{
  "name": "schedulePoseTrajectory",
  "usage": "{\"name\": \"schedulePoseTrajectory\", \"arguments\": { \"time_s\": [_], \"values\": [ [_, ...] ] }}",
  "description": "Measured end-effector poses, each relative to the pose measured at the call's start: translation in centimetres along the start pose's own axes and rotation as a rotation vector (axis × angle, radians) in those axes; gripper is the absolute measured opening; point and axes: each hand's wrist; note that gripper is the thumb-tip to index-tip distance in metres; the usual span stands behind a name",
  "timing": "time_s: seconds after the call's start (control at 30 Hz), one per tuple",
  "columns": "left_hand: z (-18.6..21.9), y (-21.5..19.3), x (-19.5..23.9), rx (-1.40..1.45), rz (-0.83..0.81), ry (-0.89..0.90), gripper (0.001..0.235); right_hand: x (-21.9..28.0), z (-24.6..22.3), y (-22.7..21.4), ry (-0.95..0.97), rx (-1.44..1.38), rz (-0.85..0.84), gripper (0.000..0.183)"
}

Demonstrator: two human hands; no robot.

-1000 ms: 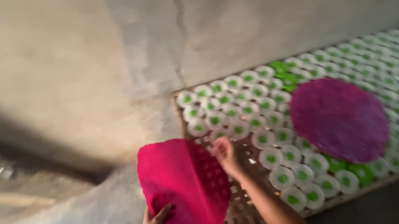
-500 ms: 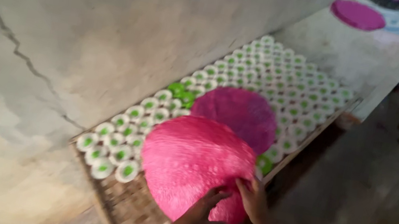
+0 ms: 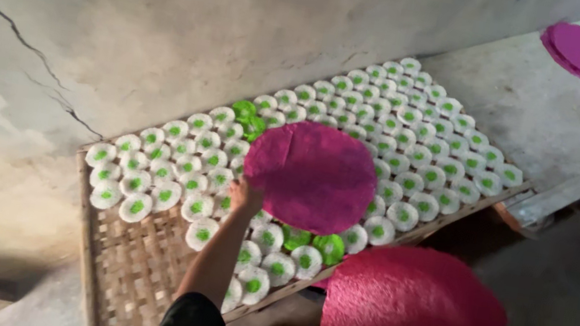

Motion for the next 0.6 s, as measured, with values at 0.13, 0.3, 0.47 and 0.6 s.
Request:
{"name": "schedulePoseTrajectory", "arguments": {
  "time_s": [0.13, 0.3, 0.47, 0.6],
  "values": [
    [0.2, 1.2, -1.6, -0.095, -0.021, -0.09, 0.077, -10.8, -1.1, -2.1, -0.097, -0.077, -0.09, 0.063],
    [0.9, 1.1, -1.2, 0.227, 0.258, -0.192, 0.059, -20.0, -4.1, -5.4, -0.206, -0.173, -0.125, 0.066],
    [11.1, -0.4, -5.1, 1.109, -0.016, -0.022, 0.025, -22.2, -12.3, -9.9, -0.364, -0.2, -0.163, 0.07],
    [26.1, 3.7, -9.1, 1.155, -0.335, 0.183, 0.024, -22.0, -19.3, -10.8, -0.344, -0.25, -0.099, 0.058]
  ]
}}
Point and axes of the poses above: each hand's wrist, its own x-axis away from the middle knuckle, its own y-axis out of the palm, z = x × y, and after that the axes turned 14 degrees about y, right-handed
